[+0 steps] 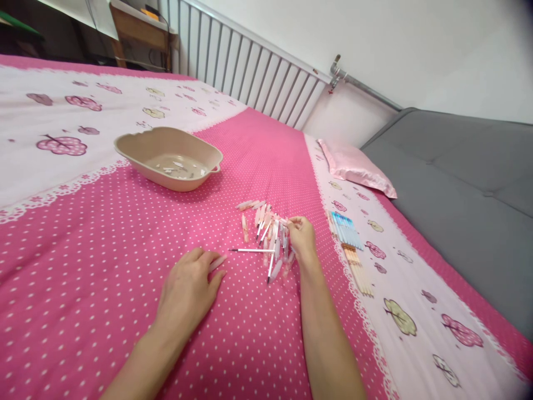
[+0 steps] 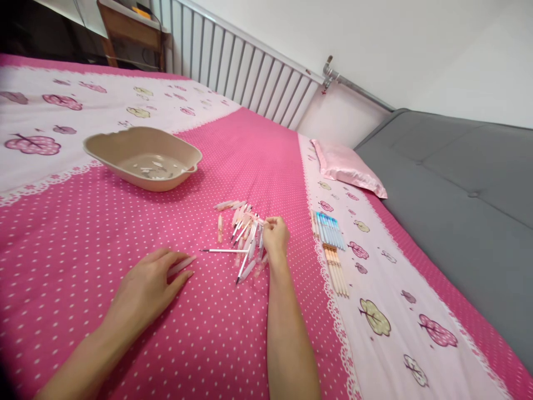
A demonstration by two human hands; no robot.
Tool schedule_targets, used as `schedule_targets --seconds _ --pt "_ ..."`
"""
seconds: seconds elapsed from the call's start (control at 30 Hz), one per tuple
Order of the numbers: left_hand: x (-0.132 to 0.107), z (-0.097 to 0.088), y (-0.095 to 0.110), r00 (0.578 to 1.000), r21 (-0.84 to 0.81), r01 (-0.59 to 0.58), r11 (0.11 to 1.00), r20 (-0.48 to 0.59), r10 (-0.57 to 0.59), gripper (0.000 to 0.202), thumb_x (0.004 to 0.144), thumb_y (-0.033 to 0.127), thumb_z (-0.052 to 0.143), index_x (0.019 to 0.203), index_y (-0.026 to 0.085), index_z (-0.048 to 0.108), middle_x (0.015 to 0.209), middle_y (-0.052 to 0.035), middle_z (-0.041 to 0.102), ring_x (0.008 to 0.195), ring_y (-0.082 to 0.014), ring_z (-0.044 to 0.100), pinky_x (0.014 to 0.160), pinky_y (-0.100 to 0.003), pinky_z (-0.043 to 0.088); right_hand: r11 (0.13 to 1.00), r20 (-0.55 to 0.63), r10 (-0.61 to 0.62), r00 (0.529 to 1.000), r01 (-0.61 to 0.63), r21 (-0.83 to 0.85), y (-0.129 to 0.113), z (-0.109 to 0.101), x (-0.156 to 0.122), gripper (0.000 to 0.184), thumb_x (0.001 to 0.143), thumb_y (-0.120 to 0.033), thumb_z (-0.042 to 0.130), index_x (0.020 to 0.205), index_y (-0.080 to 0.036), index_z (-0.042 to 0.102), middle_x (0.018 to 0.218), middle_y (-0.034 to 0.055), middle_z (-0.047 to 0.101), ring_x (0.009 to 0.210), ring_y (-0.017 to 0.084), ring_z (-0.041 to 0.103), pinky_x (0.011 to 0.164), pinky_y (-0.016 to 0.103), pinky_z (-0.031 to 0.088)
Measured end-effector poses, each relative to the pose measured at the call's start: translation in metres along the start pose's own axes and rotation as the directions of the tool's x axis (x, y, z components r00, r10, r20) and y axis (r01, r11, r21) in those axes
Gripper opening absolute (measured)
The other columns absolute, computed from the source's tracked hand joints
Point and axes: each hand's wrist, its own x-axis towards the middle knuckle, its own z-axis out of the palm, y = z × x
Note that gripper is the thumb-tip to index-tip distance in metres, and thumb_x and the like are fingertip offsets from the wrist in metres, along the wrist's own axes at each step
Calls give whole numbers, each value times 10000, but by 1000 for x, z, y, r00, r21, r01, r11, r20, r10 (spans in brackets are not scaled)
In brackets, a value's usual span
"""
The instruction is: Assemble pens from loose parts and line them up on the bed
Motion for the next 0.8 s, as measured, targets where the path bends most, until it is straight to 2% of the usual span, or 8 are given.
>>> schedule_targets --seconds 0.23,0.33,0.5,0.63,0.8 --pt "0 0 -1 1000 -6 -3 1000 -10 3 244 832 294 446 917 146 620 898 -81 608 844 -223 580 758 -339 449 979 21 41 999 -36 -200 -12 -7 -7 145 627 -284 580 727 -187 620 697 22 640 666 172 587 649 266 420" --pt "0 0 -1 1000 -8 -7 1000 -8 7 247 832 291 442 916 143 621 906 -89 611 851 -230 581 762 -345 449 975 49 24 998 -13 -221 -16 -7 -10 163 629 -292 610 758 -194 625 745 22 658 708 176 606 678 274 437" --pt "1 -1 0 1000 5 -6 1000 -1 6 232 836 286 445 911 148 615 913 -86 607 859 -228 579 768 -339 447 972 141 -66 988 95 -214 -16 -3 -12 182 638 -257 625 807 -191 620 806 21 672 731 161 619 705 270 456" --pt "1 0 0 1000 -3 -2 1000 5 2 248 841 295 440 928 142 615 911 -87 604 856 -228 576 770 -344 448 948 139 -70 988 109 -298 -18 -3 -13 220 636 -208 603 855 -203 626 787 17 671 730 173 614 701 279 442" --pt "0 -1 0 1000 -9 -2 1000 7 2 249 842 290 440 928 135 615 911 -90 600 859 -231 570 781 -352 446 932 102 -45 994 79 -354 -21 -6 -15 289 666 -235 578 949 -194 616 741 28 659 718 196 606 681 292 429"
